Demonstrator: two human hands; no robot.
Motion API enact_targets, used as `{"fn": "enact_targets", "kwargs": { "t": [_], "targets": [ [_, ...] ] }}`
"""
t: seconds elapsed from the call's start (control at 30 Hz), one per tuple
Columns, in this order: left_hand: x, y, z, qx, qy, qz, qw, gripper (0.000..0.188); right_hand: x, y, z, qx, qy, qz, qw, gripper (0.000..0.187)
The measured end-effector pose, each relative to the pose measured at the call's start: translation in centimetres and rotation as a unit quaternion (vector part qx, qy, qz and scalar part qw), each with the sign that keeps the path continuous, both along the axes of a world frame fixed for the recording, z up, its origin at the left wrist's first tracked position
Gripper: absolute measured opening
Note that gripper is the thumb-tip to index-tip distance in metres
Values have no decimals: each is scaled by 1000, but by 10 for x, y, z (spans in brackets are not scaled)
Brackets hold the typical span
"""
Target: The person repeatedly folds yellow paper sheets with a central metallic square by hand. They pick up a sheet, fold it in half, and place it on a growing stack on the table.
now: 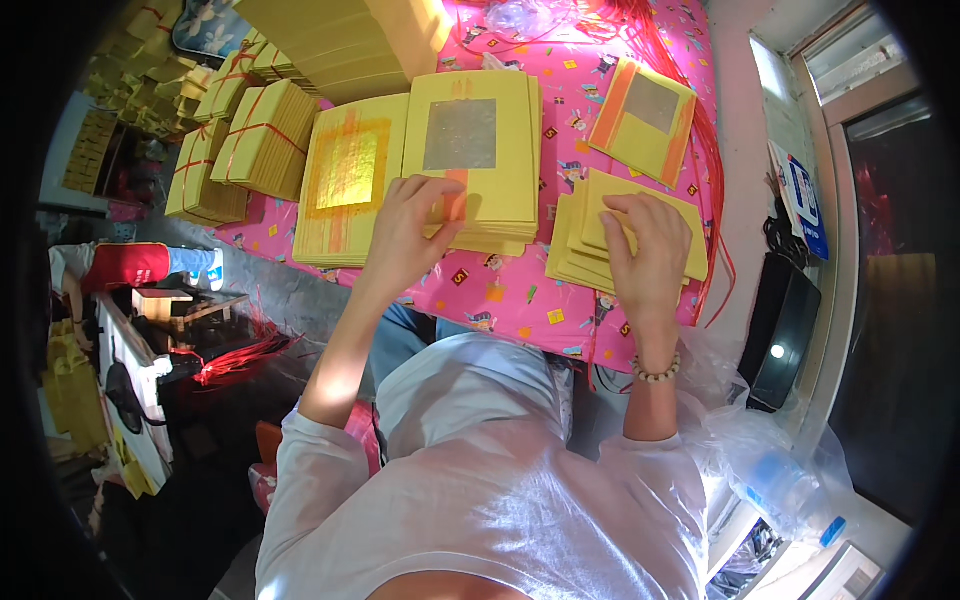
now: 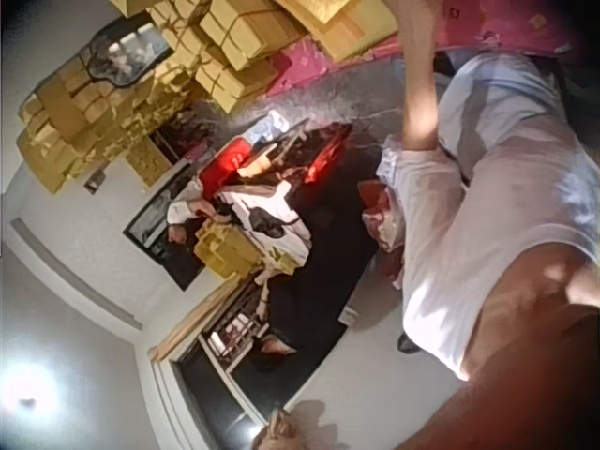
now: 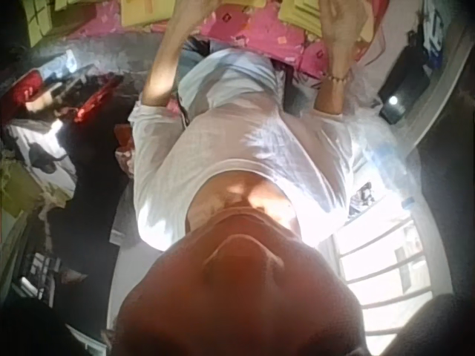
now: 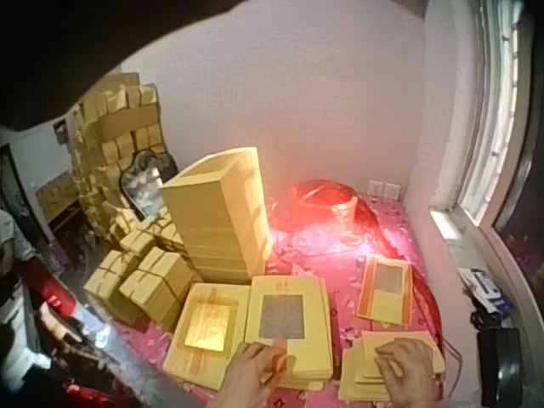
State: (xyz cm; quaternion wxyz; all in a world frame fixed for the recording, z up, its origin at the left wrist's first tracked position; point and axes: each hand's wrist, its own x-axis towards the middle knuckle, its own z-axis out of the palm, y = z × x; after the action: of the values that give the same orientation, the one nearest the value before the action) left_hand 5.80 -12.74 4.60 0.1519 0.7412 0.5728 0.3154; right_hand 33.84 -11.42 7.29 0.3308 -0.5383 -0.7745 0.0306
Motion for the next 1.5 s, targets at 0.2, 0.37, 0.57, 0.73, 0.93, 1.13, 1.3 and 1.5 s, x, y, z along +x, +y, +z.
{"fn": "enact_targets", "kwargs": {
  "t": [0.2, 0.37, 0.57, 0.73, 0.93, 1.13, 1.3, 1.5],
  "targets": [
    [-23, -6, -4, 12, 30, 24, 999, 46, -52, 11, 1, -14, -40, 134, 990, 23],
    [-30, -7, -10, -8, 16, 24, 1000, 45, -84, 15, -13, -33, -64, 182, 981, 30],
    [-33, -8, -11, -14, -3, 19, 1000, 43, -88, 20, -25, -56, -60, 186, 979, 27],
    [-35, -7, -12, -2, -11, 13, 1000, 39, -87, 27, -25, -97, -25, 188, 977, 17],
    [-35, -4, -14, 14, -3, 12, 1000, 34, -88, 29, -23, -107, -10, 184, 977, 13],
    [-38, -3, -14, 1, -14, 6, 1000, 31, -89, 30, -19, -133, -4, 177, 975, 12],
    [-37, -1, -8, 3, 9, 0, 1000, 30, -91, 30, -16, -151, -1, 161, 975, 12],
    [-15, 8, 4, 75, 78, 14, 994, 26, -95, 30, -5, -70, -15, 159, 985, 10]
  ]
}}
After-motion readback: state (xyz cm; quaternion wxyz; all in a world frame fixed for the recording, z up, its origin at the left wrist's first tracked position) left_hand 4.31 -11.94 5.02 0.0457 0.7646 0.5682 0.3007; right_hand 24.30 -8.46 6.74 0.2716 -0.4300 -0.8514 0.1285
